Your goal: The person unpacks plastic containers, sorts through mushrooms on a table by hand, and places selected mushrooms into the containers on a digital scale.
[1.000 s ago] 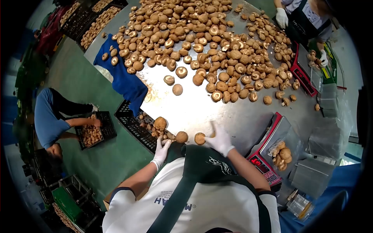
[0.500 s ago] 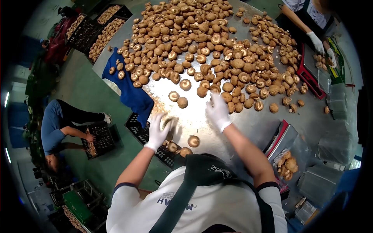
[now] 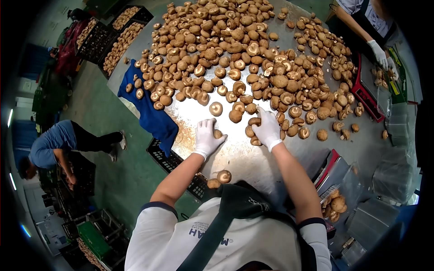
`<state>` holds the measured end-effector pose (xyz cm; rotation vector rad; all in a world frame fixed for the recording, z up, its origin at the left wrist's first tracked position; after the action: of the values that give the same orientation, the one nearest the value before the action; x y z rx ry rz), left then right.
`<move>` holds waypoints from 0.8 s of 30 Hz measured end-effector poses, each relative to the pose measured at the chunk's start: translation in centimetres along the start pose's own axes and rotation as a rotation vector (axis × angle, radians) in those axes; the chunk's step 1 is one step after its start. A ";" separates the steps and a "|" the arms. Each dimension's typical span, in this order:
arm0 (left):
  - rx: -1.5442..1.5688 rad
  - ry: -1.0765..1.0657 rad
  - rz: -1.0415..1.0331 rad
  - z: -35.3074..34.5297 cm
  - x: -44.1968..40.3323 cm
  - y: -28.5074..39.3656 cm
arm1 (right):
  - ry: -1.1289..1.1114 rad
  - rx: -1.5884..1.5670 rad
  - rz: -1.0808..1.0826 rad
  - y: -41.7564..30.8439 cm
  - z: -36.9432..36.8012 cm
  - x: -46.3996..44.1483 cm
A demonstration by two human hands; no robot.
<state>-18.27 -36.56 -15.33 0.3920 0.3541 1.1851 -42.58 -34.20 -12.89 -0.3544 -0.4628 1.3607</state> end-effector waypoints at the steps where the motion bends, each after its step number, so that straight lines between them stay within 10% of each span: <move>1: 0.031 -0.033 -0.020 -0.3 0.5 0.2 | 0.045 0.004 0.021 -0.1 0.0 0.9; 10: 0.479 0.005 0.054 -2.9 3.0 2.5 | 0.337 -0.386 0.035 0.7 0.1 8.8; 15: 2.027 -0.254 1.142 -1.8 3.7 6.1 | 0.237 -0.999 -0.316 1.4 3.7 12.0; 20: 2.356 -0.507 1.015 0.6 4.7 8.5 | 0.096 -1.883 -0.366 5.5 3.1 15.7; 24: 2.305 -0.559 0.964 0.8 5.2 8.8 | 0.270 -1.795 -0.512 9.9 3.0 17.9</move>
<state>-23.35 -28.91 -10.80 3.0577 0.9725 0.8873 -49.99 -14.85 -13.26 -1.6887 -1.3509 0.0504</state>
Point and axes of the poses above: each hand's wrist, its own x-axis away from the middle knuckle, its own z-axis out of the back of the hand, y = z × x, the point moved 3 cm from there along -x, towards the middle knuckle, and after that the axes turned 4 degrees about x, right-handed, at the moved point
